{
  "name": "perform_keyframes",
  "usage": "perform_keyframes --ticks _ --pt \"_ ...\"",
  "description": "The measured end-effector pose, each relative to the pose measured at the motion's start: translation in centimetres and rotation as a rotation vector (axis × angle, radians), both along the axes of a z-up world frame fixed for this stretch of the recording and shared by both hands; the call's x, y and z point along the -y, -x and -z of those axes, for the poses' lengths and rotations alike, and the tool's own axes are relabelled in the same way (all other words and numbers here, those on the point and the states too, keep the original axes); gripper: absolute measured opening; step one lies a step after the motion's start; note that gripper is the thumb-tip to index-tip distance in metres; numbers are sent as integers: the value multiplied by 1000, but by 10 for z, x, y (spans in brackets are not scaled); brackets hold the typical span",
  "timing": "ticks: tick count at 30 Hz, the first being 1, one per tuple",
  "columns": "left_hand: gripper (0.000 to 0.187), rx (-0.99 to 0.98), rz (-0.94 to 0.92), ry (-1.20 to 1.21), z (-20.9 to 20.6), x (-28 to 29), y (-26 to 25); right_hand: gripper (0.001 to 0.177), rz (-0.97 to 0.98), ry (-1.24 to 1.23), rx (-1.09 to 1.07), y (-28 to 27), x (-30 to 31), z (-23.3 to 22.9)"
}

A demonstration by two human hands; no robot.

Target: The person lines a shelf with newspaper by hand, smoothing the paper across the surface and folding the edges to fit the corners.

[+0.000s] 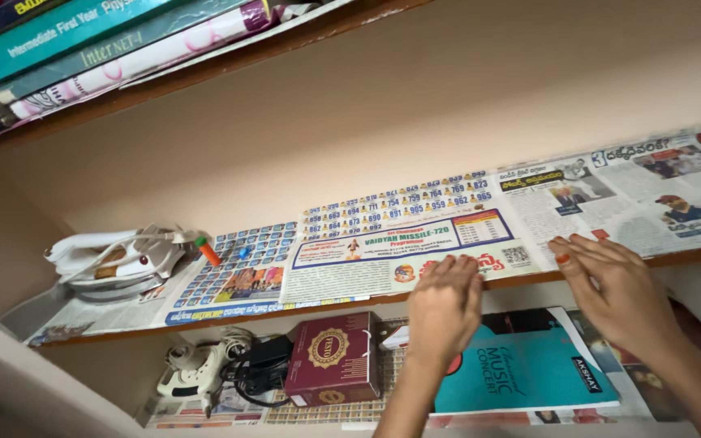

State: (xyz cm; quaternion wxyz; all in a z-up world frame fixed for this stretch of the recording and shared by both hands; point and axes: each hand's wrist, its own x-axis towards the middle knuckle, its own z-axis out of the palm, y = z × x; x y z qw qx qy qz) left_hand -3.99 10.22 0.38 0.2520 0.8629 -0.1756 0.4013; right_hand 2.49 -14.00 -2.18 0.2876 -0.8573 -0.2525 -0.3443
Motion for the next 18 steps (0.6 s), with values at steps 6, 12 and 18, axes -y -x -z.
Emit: perform_keyframes --ticks 6,12,18 --pt "31 4 -138 -8 2 -42 12 41 41 20 21 2 -6 2" --pt "31 -74 -250 -21 6 -71 9 40 55 31 31 -3 -4 7" --pt "33 -102 -342 20 4 -100 20 37 52 21 44 -1 -6 9"
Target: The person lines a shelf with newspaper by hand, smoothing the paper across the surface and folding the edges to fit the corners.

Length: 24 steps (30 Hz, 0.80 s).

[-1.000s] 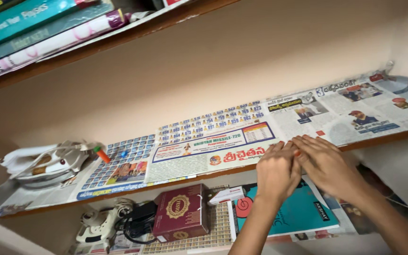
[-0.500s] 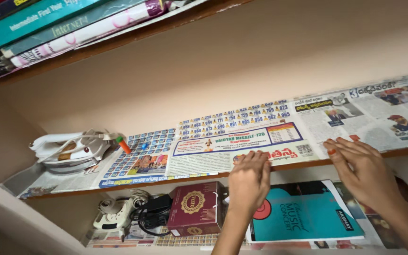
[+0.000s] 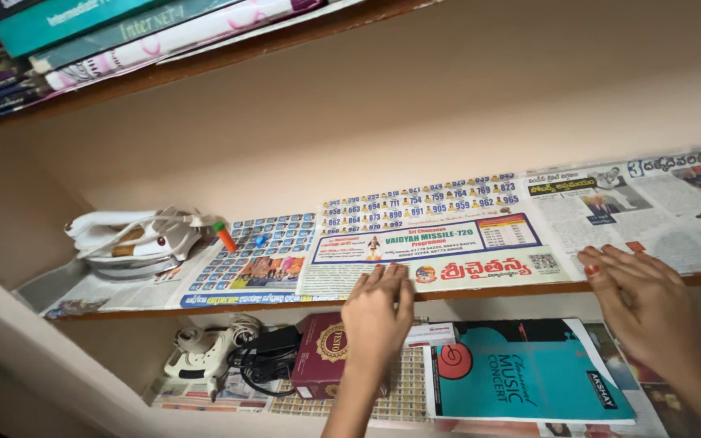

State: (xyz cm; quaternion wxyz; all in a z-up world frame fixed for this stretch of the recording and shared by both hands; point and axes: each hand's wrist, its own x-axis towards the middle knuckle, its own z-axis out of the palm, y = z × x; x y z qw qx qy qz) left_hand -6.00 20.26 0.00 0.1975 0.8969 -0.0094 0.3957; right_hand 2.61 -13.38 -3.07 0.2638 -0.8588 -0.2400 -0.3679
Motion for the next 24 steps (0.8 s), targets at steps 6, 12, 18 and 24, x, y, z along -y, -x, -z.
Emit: perform_keyframes --ticks 6,12,18,24 --pt "31 33 -42 37 -1 -34 19 35 -31 17 46 -1 2 -1" --pt "28 -99 -92 84 -18 -47 24 33 16 40 54 -7 3 9" --pt "20 -44 157 -27 -25 -17 7 31 13 43 88 -11 1 12" --pt "25 90 398 -88 -11 61 -27 28 0 -29 76 -1 -6 2"
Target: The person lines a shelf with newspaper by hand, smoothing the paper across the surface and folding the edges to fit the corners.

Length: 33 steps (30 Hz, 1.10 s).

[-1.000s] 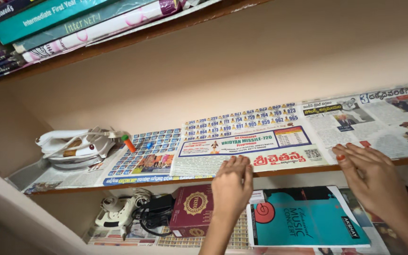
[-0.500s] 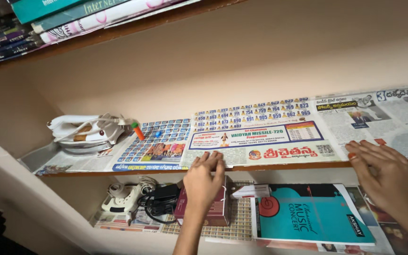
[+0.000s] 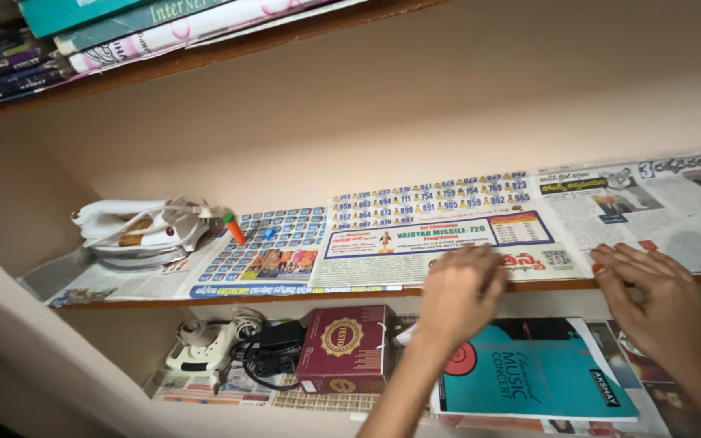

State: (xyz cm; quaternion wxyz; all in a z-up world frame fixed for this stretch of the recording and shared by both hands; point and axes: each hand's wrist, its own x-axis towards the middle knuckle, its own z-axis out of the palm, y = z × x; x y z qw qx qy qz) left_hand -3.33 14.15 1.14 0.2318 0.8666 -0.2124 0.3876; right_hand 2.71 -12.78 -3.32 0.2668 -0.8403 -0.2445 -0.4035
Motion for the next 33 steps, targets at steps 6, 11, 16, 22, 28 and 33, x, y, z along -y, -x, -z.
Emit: perform_keyframes --ticks 6,11,16,22,28,33 --pt "34 -103 86 17 10 63 -41 28 27 -14 12 -3 -2 4" --pt "47 -128 4 -127 39 101 -94 24 75 -22 34 -8 -1 15" --pt "75 -467 -30 -231 28 97 -110 24 70 -34 62 -1 -4 9" --pt "82 -651 -115 -319 0 58 -91 26 46 -62 26 10 -11 -4" --pt "86 -778 -215 -363 -21 9 -77 26 57 -73 28 8 -10 -1" --pt "84 -825 -323 -357 -32 -37 -63 25 69 -55 30 2 -8 4"
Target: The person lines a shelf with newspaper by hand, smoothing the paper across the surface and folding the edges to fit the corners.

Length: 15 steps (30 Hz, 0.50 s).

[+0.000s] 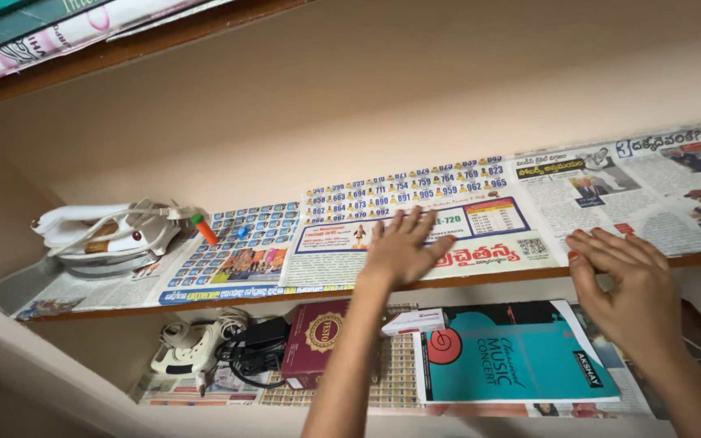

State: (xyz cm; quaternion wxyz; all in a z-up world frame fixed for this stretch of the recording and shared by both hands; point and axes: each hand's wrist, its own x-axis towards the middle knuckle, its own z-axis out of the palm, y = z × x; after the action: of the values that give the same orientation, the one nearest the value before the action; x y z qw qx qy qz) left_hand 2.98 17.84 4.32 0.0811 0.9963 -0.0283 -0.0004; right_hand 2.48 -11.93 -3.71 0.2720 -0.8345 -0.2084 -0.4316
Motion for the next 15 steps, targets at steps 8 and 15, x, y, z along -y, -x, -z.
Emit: perform_keyframes --ticks 8,15 --pt "82 6 -119 11 1 -60 10 26 22 25 -15 -2 2 5" --pt "83 63 -239 -1 7 -101 28 24 51 61 -8 -6 4 12"
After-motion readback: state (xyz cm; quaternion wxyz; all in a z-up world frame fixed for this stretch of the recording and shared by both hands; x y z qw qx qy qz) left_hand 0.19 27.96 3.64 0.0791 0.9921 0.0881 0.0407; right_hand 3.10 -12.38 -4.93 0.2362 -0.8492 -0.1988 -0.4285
